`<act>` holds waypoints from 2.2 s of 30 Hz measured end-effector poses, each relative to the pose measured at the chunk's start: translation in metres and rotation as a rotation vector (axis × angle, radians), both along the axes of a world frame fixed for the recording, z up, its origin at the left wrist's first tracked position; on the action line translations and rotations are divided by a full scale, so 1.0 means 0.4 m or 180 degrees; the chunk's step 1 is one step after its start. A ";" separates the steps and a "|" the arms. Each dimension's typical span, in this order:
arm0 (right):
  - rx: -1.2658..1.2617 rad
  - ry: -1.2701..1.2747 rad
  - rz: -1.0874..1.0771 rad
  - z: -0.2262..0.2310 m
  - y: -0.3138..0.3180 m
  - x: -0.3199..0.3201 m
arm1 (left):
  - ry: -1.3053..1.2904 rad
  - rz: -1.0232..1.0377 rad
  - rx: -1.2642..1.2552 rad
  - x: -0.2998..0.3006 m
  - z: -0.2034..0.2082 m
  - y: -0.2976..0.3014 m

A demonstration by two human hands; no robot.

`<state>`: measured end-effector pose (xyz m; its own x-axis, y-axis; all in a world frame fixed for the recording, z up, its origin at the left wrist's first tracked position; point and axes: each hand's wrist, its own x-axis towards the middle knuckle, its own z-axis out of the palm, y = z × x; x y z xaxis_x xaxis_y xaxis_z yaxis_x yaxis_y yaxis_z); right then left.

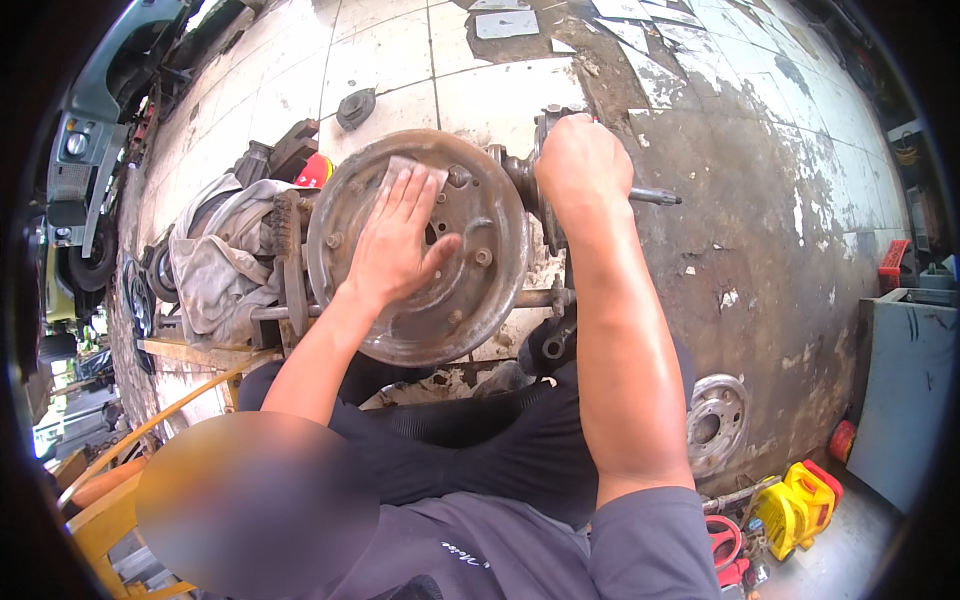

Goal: The person scrubs the surface of a brake drum with a sanding block while seated on the floor. They rotate the drum to access different areas and continue scrubbing the surface.

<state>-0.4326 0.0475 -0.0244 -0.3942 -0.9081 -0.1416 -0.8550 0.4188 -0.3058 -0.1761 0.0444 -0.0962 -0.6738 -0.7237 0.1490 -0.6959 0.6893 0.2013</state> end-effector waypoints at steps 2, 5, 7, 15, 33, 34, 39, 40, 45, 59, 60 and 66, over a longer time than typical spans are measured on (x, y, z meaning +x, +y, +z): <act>0.0002 0.0009 -0.0041 -0.005 0.004 0.006 | -0.0110 0.0124 -0.0059 -0.020 -0.001 -0.007; -0.0009 0.0014 -0.0049 -0.001 0.009 -0.001 | -0.0063 0.0082 -0.0009 -0.010 -0.003 0.017; -0.0006 0.0018 -0.0047 0.004 0.004 -0.008 | -0.0145 0.0002 0.0023 0.011 0.003 0.041; 0.0050 0.0025 -0.0037 -0.005 0.004 -0.001 | 0.0109 0.0079 -0.0158 -0.019 -0.015 -0.013; 0.0029 0.0013 -0.0051 0.008 0.005 0.010 | 0.0063 -0.0112 0.0092 0.029 0.002 0.011; 0.0010 0.0001 -0.0060 0.007 0.003 0.012 | 0.0075 -0.0104 0.0045 0.016 0.000 -0.012; 0.0030 -0.0016 -0.0081 0.000 0.005 0.001 | 0.0077 -0.0041 0.0028 -0.011 -0.003 0.005; 0.0086 -0.0042 -0.0066 0.014 0.008 -0.003 | 0.0113 -0.0085 0.0059 0.005 0.000 0.031; 0.0078 -0.0044 -0.0050 0.011 0.002 0.009 | 0.0129 -0.0046 0.0106 0.014 0.004 0.018; 0.0007 0.0039 -0.0142 -0.002 0.006 0.009 | 0.0238 0.0552 0.0053 -0.110 -0.022 0.016; 0.0001 0.0038 -0.0172 0.001 0.004 0.007 | 0.0253 0.0594 0.0058 -0.111 -0.021 0.028; -0.0045 -0.0022 -0.0061 0.000 0.002 0.007 | 0.0230 0.0779 0.0051 -0.131 -0.025 0.028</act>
<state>-0.4296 0.0484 -0.0243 -0.4105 -0.9023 -0.1316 -0.8448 0.4307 -0.3176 -0.2285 0.0555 -0.1062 -0.4663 -0.8666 0.1774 -0.8251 0.4984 0.2662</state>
